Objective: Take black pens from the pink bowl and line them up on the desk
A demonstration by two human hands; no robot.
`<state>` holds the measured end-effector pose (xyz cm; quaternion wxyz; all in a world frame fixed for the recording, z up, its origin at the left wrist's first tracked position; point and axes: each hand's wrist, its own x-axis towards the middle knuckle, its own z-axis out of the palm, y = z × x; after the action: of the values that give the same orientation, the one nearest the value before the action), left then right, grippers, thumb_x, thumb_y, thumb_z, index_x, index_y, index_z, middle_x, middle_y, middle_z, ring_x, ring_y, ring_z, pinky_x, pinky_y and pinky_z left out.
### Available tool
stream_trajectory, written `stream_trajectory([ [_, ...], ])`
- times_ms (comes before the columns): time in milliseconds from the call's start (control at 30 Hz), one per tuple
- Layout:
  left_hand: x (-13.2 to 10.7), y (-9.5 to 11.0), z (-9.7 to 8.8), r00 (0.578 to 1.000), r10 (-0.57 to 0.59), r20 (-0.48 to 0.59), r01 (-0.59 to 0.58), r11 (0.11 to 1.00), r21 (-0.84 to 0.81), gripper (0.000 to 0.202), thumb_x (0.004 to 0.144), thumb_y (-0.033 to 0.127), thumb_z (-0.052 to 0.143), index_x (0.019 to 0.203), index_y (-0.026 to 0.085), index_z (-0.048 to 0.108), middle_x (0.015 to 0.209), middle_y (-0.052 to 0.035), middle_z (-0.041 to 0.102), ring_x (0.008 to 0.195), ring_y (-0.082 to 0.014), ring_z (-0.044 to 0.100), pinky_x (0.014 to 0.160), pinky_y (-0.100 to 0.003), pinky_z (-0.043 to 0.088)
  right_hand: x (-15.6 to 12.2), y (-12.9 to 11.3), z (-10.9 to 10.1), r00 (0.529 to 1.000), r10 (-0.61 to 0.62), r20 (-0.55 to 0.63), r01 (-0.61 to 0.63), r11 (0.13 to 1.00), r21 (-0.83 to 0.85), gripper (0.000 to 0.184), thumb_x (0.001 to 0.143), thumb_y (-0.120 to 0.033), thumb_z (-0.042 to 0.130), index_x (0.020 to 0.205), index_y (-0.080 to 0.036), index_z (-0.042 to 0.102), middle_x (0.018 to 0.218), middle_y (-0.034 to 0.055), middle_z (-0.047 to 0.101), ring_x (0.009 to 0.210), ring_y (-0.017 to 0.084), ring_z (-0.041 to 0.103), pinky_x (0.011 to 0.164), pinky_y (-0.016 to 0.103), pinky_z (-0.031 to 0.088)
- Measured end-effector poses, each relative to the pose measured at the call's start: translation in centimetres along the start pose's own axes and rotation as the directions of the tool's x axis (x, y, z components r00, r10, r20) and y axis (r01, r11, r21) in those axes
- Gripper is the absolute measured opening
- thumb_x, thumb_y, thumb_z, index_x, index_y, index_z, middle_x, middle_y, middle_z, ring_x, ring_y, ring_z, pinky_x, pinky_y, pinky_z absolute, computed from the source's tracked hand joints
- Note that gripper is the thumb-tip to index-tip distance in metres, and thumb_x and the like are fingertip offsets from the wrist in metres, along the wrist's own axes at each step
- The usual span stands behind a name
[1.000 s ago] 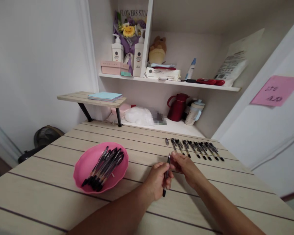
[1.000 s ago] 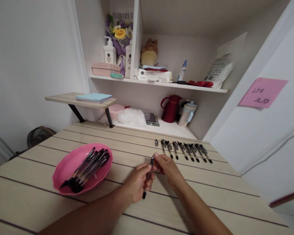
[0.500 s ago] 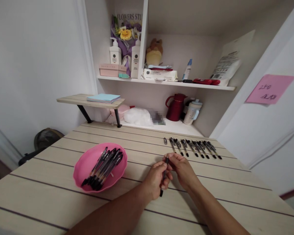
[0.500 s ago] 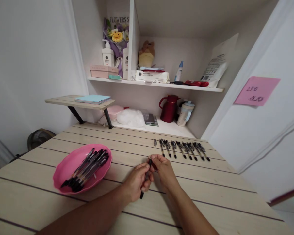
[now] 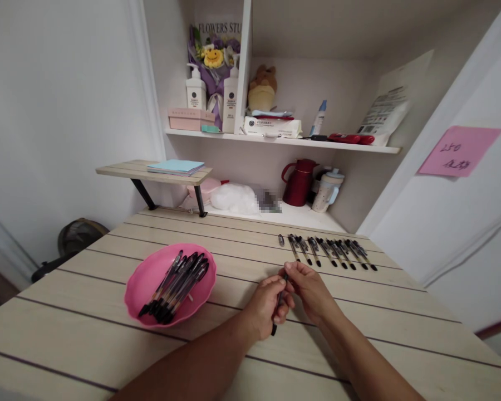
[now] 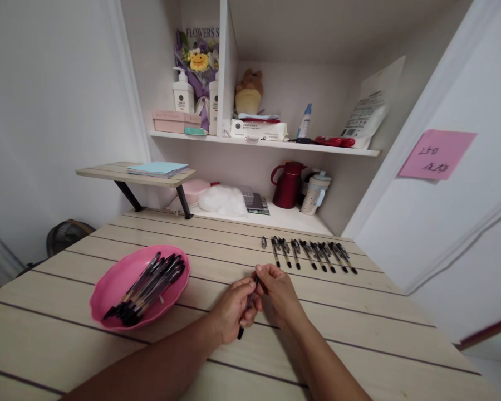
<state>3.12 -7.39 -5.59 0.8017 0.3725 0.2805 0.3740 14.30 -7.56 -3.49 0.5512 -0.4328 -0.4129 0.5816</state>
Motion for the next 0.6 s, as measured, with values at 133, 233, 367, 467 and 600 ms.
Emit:
stream_trajectory([
  [133,0.00,0.03,0.00,1.000,-0.006,0.014,0.006,1.000,-0.008,0.025,0.072,0.041,0.052,0.078,0.017,0.047,0.054,0.0035,0.051,0.031,-0.0018,0.030,0.035,-0.018,0.008,0.02,-0.02,-0.01,1.000,-0.020,0.009,0.019,0.998,0.063,0.035,0.069,-0.049,0.062,0.082,-0.017,0.058,0.050,-0.0036,0.053,0.033,0.009,0.043,0.031,0.022,0.035],
  [233,0.01,0.03,-0.02,1.000,0.002,0.016,-0.002,1.000,-0.008,0.026,0.072,0.042,0.053,0.078,0.017,0.048,0.053,0.0036,0.050,0.031,-0.0015,0.029,0.035,-0.018,0.008,0.03,0.06,-0.09,1.000,0.011,-0.001,-0.011,1.000,0.028,0.035,0.070,-0.052,0.060,0.077,-0.017,0.058,0.044,-0.0053,0.048,0.031,0.009,0.043,0.031,0.021,0.034],
  [367,0.04,0.04,-0.08,0.999,-0.027,0.020,0.027,1.000,-0.009,0.025,0.072,0.041,0.053,0.078,0.017,0.048,0.052,0.0031,0.051,0.031,-0.0015,0.028,0.035,-0.018,0.007,0.20,0.49,-0.32,1.000,-0.019,0.013,0.019,1.000,0.023,0.032,0.068,-0.048,0.063,0.069,-0.017,0.057,0.044,-0.0044,0.049,0.029,0.008,0.041,0.029,0.020,0.032],
  [467,0.05,0.08,-0.14,0.998,-0.057,0.030,0.058,0.998,-0.032,0.025,0.072,0.041,0.053,0.078,0.018,0.046,0.050,0.0036,0.050,0.030,-0.0012,0.025,0.037,-0.018,0.006,0.33,0.76,-0.20,0.999,-0.050,-0.011,0.051,0.996,0.080,0.030,0.067,-0.046,0.065,0.071,-0.017,0.058,0.052,-0.0018,0.054,0.033,0.008,0.042,0.027,0.019,0.032],
  [600,0.03,0.13,-0.11,0.997,-0.074,0.030,0.075,0.996,-0.043,0.023,0.072,0.040,0.053,0.078,0.020,0.044,0.047,0.0048,0.048,0.029,-0.0011,0.022,0.037,-0.018,0.004,0.24,0.77,0.32,0.998,-0.054,-0.019,0.056,0.989,0.140,0.031,0.067,-0.046,0.066,0.073,-0.017,0.057,0.060,0.0000,0.058,0.034,0.006,0.040,0.026,0.018,0.032],
])
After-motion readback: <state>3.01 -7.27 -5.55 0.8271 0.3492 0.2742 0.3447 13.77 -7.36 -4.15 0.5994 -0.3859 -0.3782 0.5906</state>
